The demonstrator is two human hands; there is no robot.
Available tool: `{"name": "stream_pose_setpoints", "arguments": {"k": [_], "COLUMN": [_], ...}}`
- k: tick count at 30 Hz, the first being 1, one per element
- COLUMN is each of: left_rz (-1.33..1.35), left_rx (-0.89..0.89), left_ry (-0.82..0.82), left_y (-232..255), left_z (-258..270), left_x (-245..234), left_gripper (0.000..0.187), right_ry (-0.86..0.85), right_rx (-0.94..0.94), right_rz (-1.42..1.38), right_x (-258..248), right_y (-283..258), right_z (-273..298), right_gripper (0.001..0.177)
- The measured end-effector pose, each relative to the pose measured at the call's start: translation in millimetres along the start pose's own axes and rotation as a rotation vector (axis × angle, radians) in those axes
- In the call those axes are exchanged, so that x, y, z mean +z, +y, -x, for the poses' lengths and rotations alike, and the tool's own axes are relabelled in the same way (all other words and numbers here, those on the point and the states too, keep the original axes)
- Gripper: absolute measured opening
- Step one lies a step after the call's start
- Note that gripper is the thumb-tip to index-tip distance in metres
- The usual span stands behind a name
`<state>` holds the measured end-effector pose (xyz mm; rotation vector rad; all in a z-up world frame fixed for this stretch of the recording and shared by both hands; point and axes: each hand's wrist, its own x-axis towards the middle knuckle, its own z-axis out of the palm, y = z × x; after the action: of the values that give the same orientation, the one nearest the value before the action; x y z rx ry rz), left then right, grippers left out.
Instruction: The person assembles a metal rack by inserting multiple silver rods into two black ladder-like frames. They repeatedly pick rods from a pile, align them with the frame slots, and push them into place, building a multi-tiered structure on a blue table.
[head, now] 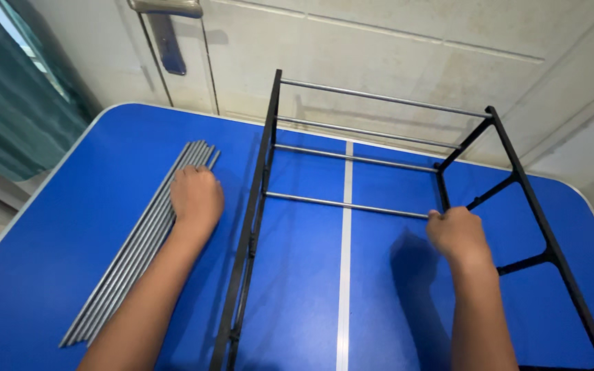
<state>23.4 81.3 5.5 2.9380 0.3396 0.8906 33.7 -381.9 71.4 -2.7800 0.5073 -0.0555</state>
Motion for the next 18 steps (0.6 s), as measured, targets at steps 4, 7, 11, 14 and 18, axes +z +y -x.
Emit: {"name": "stream_pose_setpoints", "arguments": {"k": [4, 7, 11, 14, 18], "left_rz": [-0.128, -0.139, -0.130, -0.035, 0.364], "left_rx": [-0.040, -0.067, -0.087, -0.105, -0.247], "left_ry": [-0.115, -0.138, -0.163, -0.159, -0.207], "left_y": [-18.1, -21.7, -21.7, -16.9, -24.3], "left_z": [-2.2, -2.7, -5.5, -10.5, -28.2], "left_x": [16.2, 21.3, 14.1, -0.7, -31.7], "left_gripper": [0.014, 0.013, 0.011, 0.014, 0.024], "right_ry": [-0.182, -0.225, -0.169, -0.190, -0.175], "right_rx": [-0.087, -0.117, -0.138, -0.119, -0.175], "right_rz": [-0.011, 0.040, -0.057, -0.053, -0.159], "right_x": [-20.1, -36.3, -53.3, -63.7, -73.5], "right_y": [-38.7, -61.4, -77.9, -85.3, -90.7], "right_z": [35.4, 53.2, 70.5, 78.1, 85.1], "right_gripper": [0.051, 0.057, 0.052, 0.053, 0.052]}}
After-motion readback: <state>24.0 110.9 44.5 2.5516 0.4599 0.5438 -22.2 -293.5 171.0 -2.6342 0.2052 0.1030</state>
